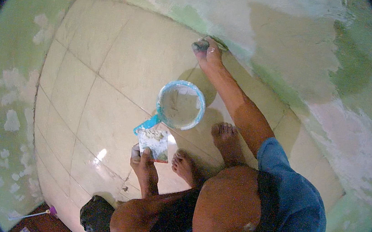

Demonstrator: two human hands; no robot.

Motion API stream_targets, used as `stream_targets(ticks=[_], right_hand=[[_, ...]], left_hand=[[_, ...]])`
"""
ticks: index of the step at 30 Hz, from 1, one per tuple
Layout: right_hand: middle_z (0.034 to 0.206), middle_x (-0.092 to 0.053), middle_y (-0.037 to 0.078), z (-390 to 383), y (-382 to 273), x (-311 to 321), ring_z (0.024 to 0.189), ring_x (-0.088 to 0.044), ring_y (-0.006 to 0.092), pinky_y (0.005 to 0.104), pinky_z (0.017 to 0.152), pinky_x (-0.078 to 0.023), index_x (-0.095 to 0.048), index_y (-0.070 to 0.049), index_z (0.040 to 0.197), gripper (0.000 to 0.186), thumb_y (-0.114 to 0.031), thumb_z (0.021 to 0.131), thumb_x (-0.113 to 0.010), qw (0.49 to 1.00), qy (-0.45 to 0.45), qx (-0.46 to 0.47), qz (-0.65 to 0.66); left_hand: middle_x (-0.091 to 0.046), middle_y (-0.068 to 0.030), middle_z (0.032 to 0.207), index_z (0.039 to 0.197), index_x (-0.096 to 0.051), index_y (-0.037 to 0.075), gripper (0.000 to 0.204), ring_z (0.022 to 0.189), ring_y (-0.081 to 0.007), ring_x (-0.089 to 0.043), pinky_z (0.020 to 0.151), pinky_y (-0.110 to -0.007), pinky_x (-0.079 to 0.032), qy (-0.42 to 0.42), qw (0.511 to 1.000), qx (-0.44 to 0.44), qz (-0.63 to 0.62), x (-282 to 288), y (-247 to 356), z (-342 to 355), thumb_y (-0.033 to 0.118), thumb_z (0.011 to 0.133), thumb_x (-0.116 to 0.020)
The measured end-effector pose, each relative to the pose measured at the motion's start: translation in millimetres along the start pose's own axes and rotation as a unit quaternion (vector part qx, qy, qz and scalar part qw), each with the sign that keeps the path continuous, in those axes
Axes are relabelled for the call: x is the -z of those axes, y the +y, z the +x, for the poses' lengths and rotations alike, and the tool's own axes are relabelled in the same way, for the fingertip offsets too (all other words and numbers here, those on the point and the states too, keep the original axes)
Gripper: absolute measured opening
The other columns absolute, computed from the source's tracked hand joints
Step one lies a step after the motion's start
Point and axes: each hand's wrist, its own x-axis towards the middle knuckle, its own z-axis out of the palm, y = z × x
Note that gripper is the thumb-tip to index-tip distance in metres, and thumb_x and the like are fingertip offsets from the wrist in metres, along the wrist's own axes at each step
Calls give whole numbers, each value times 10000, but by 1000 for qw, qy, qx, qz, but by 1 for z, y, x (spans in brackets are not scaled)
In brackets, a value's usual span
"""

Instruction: The person applies white putty to the wall using a spatula and a plastic scraper, dipping the tools into a small bucket and smoothing the material over damaged sections of the wall while squatting on the floor.

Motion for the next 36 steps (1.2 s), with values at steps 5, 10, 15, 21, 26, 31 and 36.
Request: stream_targets(ticks=[5, 10, 15, 21, 26, 31, 36], right_hand=[[719, -561, 74, 64, -45, 30, 647, -547, 210, 322, 549, -473, -521, -52, 805, 83, -106, 865, -503, 933, -61, 242, -260], [718, -568, 64, 49, -20, 14, 638, -548, 197, 311, 537, -467, -530, -67, 757, 98, -103, 849, -523, 890, -83, 308, -325], [696, -569, 43, 41, -18, 26, 631, -546, 183, 309, 548, -461, -540, -74, 745, 85, -86, 829, -530, 885, -103, 327, -314], [814, -578, 48, 28, -42, 29, 722, -560, 201, 335, 658, -479, -528, -63, 889, 127, -77, 787, -602, 978, -158, 111, -74], [818, -579, 49, -7, -40, 16, 687, -551, 188, 315, 617, -472, -539, -62, 947, 176, -181, 829, -592, 975, -155, 123, -99], [722, -541, 33, -123, -60, -12, 569, -516, 135, 275, 503, -434, -520, -39, 933, 190, -219, 881, -550, 960, -162, -26, -227], [708, -536, 25, -192, -114, 36, 530, -504, 109, 255, 494, -437, -520, -39, 927, 252, -265, 840, -588, 889, -135, -70, -431]], left_hand=[[-596, -98, 944, 990, -540, -26, 218, 854, -168, -564, 783, -317, -457, -47, 998, -2, -39, -22, -9, 5, 103, 827, -604], [-606, -99, 940, 990, -544, -30, 241, 833, -165, -571, 773, -314, -465, -11, 1000, -5, -16, -10, 2, 0, 128, 826, -626], [-607, -97, 938, 996, -543, -32, 252, 829, -161, -572, 766, -307, -465, 3, 1000, -13, -18, -2, -13, 3, 121, 818, -632], [-606, -79, 909, 998, -548, -20, 243, 796, -148, -569, 718, -285, -460, 0, 1000, -5, -29, -4, -11, 3, 109, 812, -638], [-605, -77, 911, 1004, -545, -17, 234, 790, -138, -566, 704, -269, -458, -1, 1000, 2, -18, 0, -10, 0, 93, 816, -630], [-605, -83, 928, 1015, -542, -17, 225, 807, -141, -571, 732, -278, -464, 0, 1000, -21, -11, 0, -4, 0, 85, 828, -612], [-599, -79, 922, 1025, -545, -14, 249, 797, -136, -559, 724, -274, -455, -37, 998, -43, -6, -20, 4, 6, 127, 829, -604]])
